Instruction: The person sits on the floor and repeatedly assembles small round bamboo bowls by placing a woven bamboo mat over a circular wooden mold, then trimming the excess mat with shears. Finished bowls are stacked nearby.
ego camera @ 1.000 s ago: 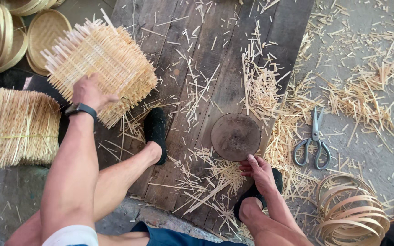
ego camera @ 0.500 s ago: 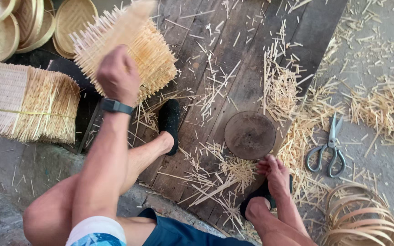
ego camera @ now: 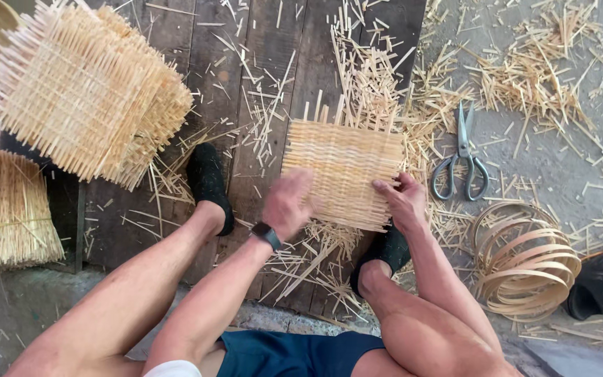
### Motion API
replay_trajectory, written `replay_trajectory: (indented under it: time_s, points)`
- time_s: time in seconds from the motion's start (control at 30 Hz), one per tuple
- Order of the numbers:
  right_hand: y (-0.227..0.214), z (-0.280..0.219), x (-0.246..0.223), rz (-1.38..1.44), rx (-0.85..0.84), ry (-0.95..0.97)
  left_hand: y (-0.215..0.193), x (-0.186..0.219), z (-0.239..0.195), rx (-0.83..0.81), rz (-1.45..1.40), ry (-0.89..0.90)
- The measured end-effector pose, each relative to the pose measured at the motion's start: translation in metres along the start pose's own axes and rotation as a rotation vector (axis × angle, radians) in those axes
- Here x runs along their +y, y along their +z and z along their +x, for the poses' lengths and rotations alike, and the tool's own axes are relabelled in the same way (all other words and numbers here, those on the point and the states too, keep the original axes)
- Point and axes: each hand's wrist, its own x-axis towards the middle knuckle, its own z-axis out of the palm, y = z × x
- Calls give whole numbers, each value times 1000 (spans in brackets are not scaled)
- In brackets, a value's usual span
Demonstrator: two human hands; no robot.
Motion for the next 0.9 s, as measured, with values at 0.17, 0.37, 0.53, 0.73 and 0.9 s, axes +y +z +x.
replay_trajectory:
  time_s: [0.17,0.37,0.53,0.73,0.9]
  points:
    - [-7,9,13,15,82,-37,-3,-51,42,40,-651,-847]
    - [-22,8,22,241,-3,104,-18,-47,44,159,-649,-789]
    - [-21,9,22,226,71,98,-74,-32,71,218,-869,-646]
    - [-13,5,15,54,105,7,-183,-53,78,694,-540,-486]
    - [2,-2,4,36,40,-14,-244,-66,45,1083,118,-559]
